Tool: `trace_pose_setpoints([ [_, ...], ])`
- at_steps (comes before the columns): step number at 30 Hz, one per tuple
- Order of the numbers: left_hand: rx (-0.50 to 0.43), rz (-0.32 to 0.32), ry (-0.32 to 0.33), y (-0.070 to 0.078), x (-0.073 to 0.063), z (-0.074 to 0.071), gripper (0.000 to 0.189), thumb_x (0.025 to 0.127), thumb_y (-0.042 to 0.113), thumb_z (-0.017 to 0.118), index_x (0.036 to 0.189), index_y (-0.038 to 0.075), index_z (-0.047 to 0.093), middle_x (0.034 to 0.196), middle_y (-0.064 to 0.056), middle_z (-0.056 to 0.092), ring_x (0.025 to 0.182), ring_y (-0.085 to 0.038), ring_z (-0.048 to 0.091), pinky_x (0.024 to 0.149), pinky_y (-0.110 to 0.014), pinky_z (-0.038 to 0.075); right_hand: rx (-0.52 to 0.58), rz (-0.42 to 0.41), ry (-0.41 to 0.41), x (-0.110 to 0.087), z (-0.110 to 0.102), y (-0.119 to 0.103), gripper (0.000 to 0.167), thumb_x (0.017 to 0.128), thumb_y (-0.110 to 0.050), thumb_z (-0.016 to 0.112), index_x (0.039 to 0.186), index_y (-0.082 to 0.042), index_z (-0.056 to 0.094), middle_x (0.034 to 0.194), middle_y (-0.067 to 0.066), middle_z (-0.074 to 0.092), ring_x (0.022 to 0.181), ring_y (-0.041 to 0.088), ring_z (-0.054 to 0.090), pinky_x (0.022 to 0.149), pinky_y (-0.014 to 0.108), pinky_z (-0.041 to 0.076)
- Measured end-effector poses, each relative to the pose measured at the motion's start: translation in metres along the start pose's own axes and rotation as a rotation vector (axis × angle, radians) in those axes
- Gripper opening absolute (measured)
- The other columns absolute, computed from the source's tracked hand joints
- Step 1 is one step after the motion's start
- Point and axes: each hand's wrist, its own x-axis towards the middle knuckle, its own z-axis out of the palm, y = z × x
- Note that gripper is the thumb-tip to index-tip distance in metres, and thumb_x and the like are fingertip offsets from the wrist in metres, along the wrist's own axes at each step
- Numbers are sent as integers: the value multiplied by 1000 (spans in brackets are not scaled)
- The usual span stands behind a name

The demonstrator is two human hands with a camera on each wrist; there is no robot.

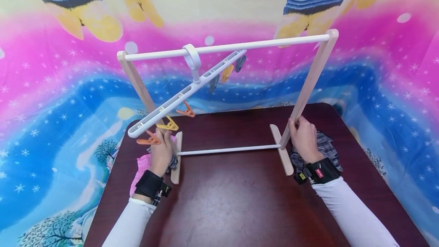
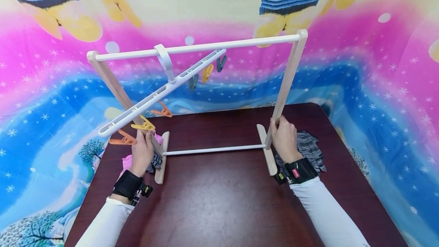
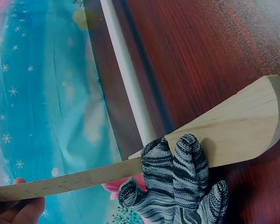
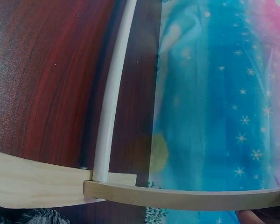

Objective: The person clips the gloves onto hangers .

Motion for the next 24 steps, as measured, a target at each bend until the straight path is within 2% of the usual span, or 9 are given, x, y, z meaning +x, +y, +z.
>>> trace_pose_setpoints([
  [4,12,9,9,-1,-3,0,27,109,22,44,114,-4,52,92,-23,62,83,-41,62,74,-51,49,-7,8,-5,0,-1,-1,31,104,-23,55,90,4,63,71,24,68,61,37,67,49,33,38],
  [10,-1,8,-14,0,-5,-3,23,108,20,43,108,-2,50,82,-16,52,73,-32,54,66,-37,40,-9,8,-31,-1,-3,-2,33,105,-24,53,94,5,63,74,25,68,61,37,67,47,30,36],
  [14,65,-38,-17,3,-9,-6,25,108,20,44,104,-3,50,78,-19,56,72,-38,61,62,-46,45,-10,7,-44,-2,-3,-2,33,106,-24,51,95,5,63,72,24,67,57,33,65,44,29,33],
  [18,115,-79,-16,5,-11,-7,26,107,21,45,100,-3,50,79,-25,58,78,-47,64,67,-58,46,-18,9,-53,-2,-4,-2,35,106,-26,49,94,5,62,70,24,65,53,30,62,42,29,32],
  [21,109,-77,-21,5,-11,-7,25,107,20,45,103,-4,51,79,-22,57,76,-44,63,65,-55,47,-25,12,-53,-2,-5,-3,37,106,-26,49,93,5,62,70,24,65,54,32,63,43,29,33],
  [24,76,-54,-24,5,-11,-7,25,108,19,44,105,-4,51,80,-18,55,73,-37,59,65,-45,45,-29,14,-57,-2,-6,-2,37,107,-26,48,93,6,62,70,24,65,55,33,64,44,29,34],
])
